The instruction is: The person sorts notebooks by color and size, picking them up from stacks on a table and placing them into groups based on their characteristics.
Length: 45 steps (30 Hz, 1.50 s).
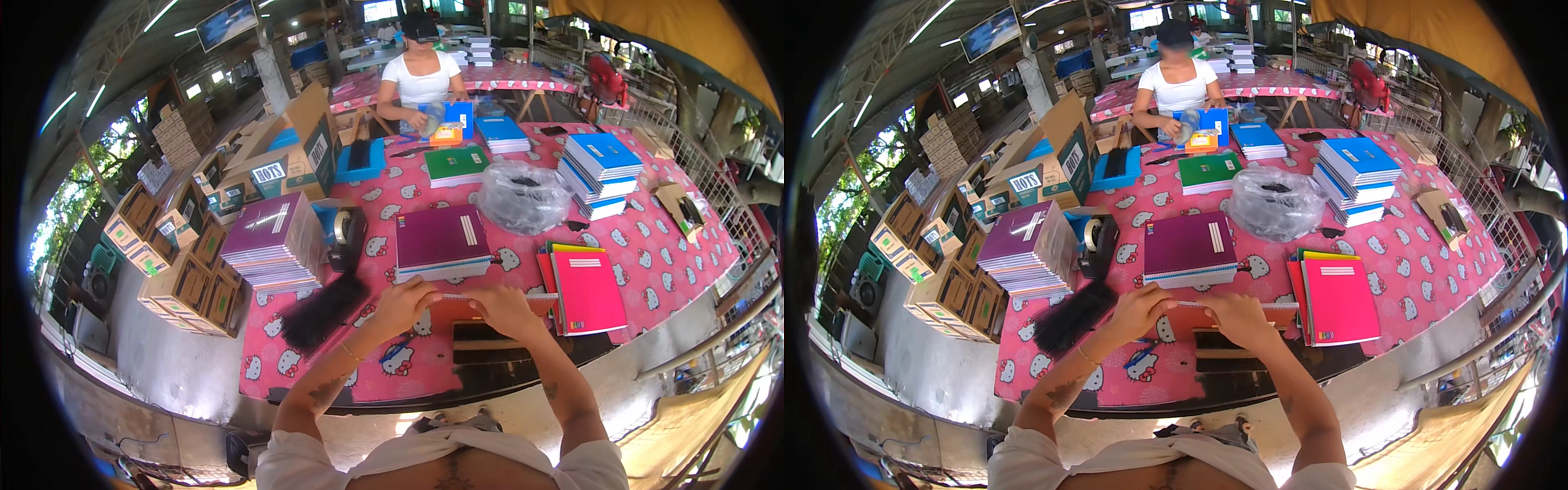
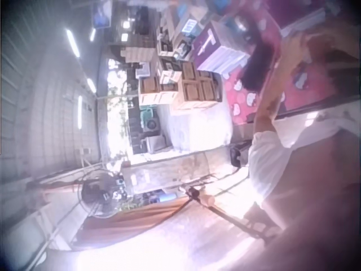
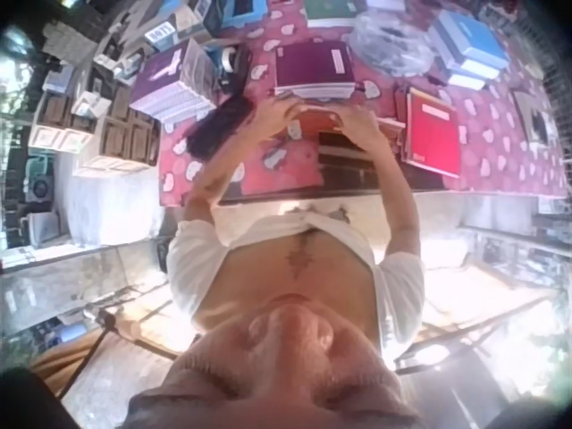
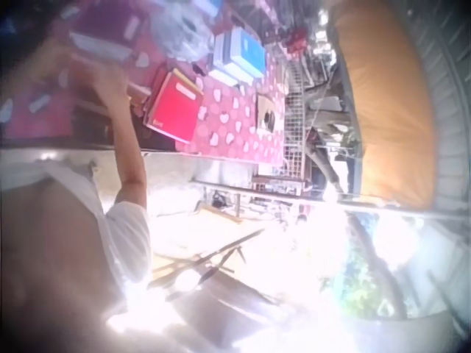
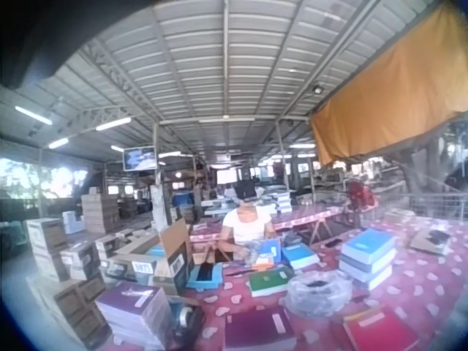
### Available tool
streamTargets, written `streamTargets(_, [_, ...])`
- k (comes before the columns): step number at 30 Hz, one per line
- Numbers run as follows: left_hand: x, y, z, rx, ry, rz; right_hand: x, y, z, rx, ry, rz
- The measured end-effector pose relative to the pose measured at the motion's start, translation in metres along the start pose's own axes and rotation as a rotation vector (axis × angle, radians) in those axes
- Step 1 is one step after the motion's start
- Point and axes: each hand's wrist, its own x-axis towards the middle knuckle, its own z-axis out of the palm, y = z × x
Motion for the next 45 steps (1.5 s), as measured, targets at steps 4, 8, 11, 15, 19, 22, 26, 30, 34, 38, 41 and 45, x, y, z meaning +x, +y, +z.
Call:
streamTargets(4, [0.007,0.013,0.015,0.007,0.136,0.025,0.001,0.011,0.006,-0.010,0.019,-0.013])
streamTargets(8, [-0.004,0.045,0.070,0.326,0.279,-0.109,0.007,0.018,0.012,-0.028,0.064,-0.027])
streamTargets(11, [-0.062,0.046,0.115,0.317,0.093,-0.104,0.005,0.021,0.015,-0.012,0.065,-0.031])
streamTargets(15, [-0.001,0.025,0.058,0.335,0.353,-0.148,0.009,0.016,0.009,-0.022,0.022,-0.010])
streamTargets(19, [-0.032,0.031,0.087,0.333,0.286,-0.104,0.003,0.020,0.015,-0.048,0.030,-0.055])
streamTargets(22, [-0.034,0.025,0.076,0.470,0.214,0.000,0.006,0.012,0.012,-0.111,0.017,0.035])
streamTargets(26, [0.012,0.029,0.049,0.408,0.239,-0.037,0.005,0.022,0.016,-0.064,0.089,-0.019])
streamTargets(30, [-0.027,0.040,0.098,0.315,0.212,-0.044,0.010,0.019,0.014,-0.059,0.079,0.006])
streamTargets(34, [-0.004,0.040,0.077,0.312,0.291,-0.150,0.012,0.023,0.012,-0.084,0.093,-0.029])
streamTargets(38, [-0.019,0.050,0.100,0.319,0.221,-0.110,0.010,0.032,0.021,-0.041,0.086,-0.037])
streamTargets(41, [-0.011,0.050,0.089,0.269,0.269,-0.124,0.014,0.027,0.018,0.008,0.126,-0.088])
streamTargets(45, [0.031,0.051,0.067,0.361,0.198,-0.172,0.009,0.034,0.019,-0.031,0.073,-0.078])
